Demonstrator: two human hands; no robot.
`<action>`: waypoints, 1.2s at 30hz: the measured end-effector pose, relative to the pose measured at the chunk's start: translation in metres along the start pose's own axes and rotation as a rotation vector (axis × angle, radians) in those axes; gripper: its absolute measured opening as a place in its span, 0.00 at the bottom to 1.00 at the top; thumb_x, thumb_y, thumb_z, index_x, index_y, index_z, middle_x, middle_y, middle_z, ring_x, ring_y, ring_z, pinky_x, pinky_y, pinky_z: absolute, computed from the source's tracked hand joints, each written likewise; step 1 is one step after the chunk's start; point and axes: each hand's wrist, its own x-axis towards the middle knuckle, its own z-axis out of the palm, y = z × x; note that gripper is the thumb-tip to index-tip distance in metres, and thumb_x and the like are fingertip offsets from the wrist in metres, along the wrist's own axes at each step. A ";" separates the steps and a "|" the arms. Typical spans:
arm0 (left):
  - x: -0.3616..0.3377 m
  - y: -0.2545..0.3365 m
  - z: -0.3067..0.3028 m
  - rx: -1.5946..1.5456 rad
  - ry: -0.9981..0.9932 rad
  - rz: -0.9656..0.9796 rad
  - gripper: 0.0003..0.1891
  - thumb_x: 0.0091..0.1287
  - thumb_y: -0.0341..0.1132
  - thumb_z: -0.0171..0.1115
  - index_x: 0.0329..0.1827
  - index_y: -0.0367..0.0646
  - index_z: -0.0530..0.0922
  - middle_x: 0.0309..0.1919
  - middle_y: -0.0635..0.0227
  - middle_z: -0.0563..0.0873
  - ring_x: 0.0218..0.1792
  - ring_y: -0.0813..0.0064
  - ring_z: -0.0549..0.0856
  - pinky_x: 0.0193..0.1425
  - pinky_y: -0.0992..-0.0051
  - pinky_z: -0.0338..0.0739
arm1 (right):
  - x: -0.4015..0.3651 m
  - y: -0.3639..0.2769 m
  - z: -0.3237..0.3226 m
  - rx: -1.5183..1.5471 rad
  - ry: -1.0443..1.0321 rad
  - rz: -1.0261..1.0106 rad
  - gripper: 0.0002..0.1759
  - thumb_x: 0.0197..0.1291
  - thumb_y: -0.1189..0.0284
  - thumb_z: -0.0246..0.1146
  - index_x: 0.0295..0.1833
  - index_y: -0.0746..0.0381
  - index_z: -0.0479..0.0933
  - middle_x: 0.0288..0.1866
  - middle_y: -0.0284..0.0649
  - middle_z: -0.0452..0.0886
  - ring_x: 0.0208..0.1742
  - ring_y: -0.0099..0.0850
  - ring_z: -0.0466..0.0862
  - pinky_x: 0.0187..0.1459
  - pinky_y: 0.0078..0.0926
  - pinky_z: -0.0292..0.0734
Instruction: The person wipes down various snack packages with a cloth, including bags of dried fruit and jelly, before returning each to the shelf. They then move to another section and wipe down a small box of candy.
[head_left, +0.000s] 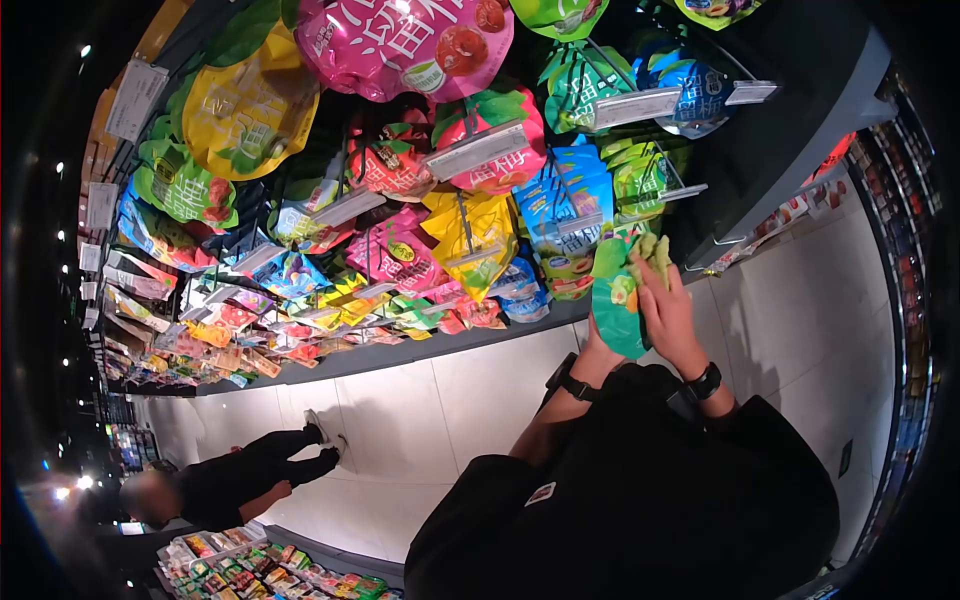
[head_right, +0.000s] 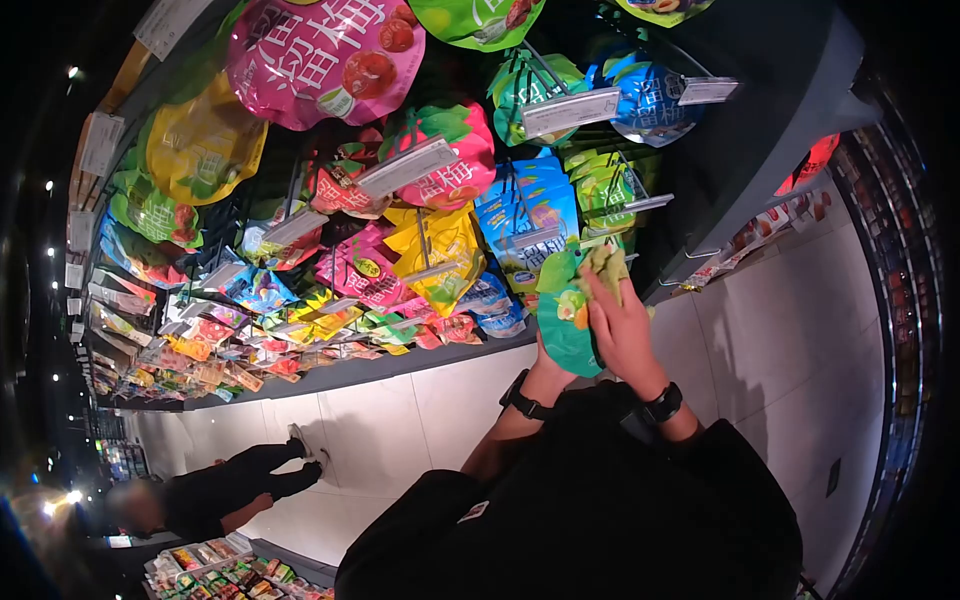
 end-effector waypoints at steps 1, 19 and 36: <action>0.000 0.003 -0.005 -0.055 -0.060 -0.025 0.31 0.79 0.56 0.39 0.79 0.49 0.62 0.76 0.63 0.69 0.73 0.61 0.72 0.78 0.56 0.64 | -0.002 -0.006 -0.004 -0.181 -0.109 -0.112 0.25 0.68 0.70 0.59 0.70 0.59 0.75 0.40 0.50 0.70 0.43 0.48 0.74 0.46 0.42 0.71; 0.006 -0.011 -0.098 0.238 -0.231 0.168 0.30 0.82 0.53 0.38 0.82 0.48 0.53 0.77 0.62 0.64 0.77 0.61 0.64 0.81 0.59 0.57 | 0.008 -0.003 0.003 -0.251 -0.271 -0.385 0.27 0.60 0.67 0.65 0.66 0.53 0.78 0.36 0.40 0.69 0.39 0.40 0.75 0.40 0.39 0.71; -0.013 -0.013 -0.095 0.195 -0.130 0.036 0.30 0.82 0.53 0.35 0.82 0.52 0.53 0.81 0.63 0.57 0.81 0.61 0.55 0.83 0.53 0.51 | -0.014 -0.036 0.011 -0.153 -0.358 -0.144 0.23 0.66 0.68 0.62 0.66 0.56 0.77 0.43 0.50 0.73 0.41 0.53 0.80 0.41 0.46 0.77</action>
